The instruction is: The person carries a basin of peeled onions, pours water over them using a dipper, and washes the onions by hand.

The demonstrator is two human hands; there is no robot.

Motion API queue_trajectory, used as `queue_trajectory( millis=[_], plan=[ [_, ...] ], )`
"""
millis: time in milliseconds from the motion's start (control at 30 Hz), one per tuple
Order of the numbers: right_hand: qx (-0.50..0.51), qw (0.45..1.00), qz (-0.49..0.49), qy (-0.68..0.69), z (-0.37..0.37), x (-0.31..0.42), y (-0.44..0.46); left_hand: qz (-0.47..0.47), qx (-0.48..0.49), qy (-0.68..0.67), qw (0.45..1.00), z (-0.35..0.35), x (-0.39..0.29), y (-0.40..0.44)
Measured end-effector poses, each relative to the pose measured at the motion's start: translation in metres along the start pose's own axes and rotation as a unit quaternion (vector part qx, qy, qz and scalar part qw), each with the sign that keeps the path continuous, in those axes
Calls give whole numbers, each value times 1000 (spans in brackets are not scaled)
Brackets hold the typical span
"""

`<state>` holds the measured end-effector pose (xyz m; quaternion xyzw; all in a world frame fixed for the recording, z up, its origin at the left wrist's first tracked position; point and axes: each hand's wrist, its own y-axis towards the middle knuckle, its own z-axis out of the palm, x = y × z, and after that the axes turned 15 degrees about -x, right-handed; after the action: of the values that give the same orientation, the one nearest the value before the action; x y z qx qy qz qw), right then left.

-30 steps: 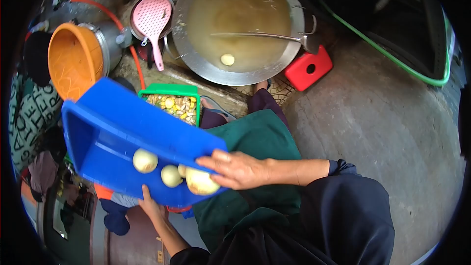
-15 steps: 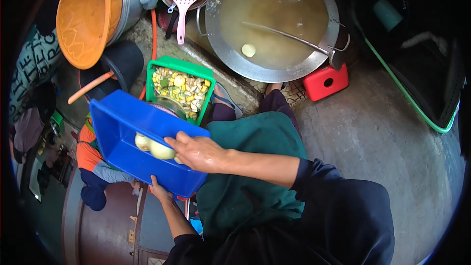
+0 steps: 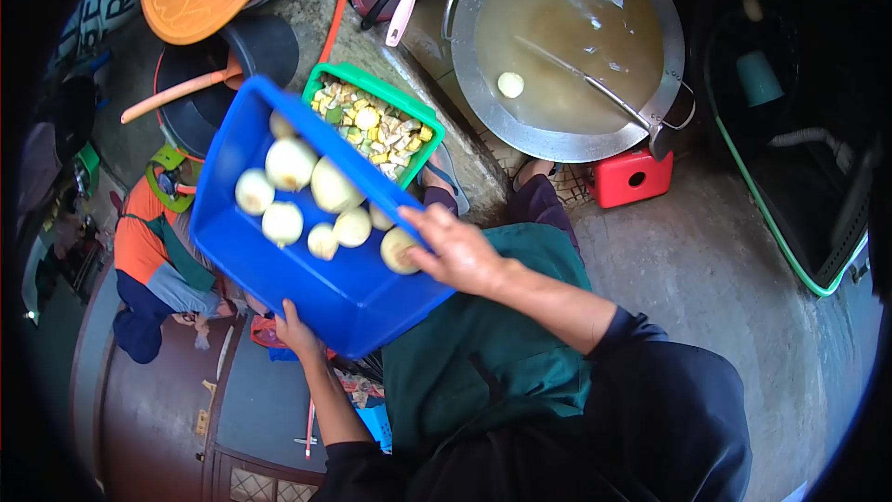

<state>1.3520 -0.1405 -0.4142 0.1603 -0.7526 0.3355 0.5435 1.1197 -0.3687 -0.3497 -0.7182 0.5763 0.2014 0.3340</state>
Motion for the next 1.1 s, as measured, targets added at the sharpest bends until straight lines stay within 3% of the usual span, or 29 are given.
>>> queue_trajectory(
  millis=[233,433,567,800,1033,1100],
  plan=[
    [-159,981,-33,-107,-69,-38,-1,49,97,-29,994,98,-4,-10],
    [-197,965,-42,-171,-81,-92,23,64,81,-17,995,179,32,-7],
    [-152,969,29,-191,-75,-114,40,90,76,21,993,197,59,4],
    [-160,969,-41,-186,-54,-165,52,245,15,231,941,207,89,16],
    [-132,990,-32,-46,-74,-178,65,244,-21,319,916,218,106,22],
    [-225,973,4,-60,-75,-215,84,232,-28,331,914,221,103,18]
  ],
)
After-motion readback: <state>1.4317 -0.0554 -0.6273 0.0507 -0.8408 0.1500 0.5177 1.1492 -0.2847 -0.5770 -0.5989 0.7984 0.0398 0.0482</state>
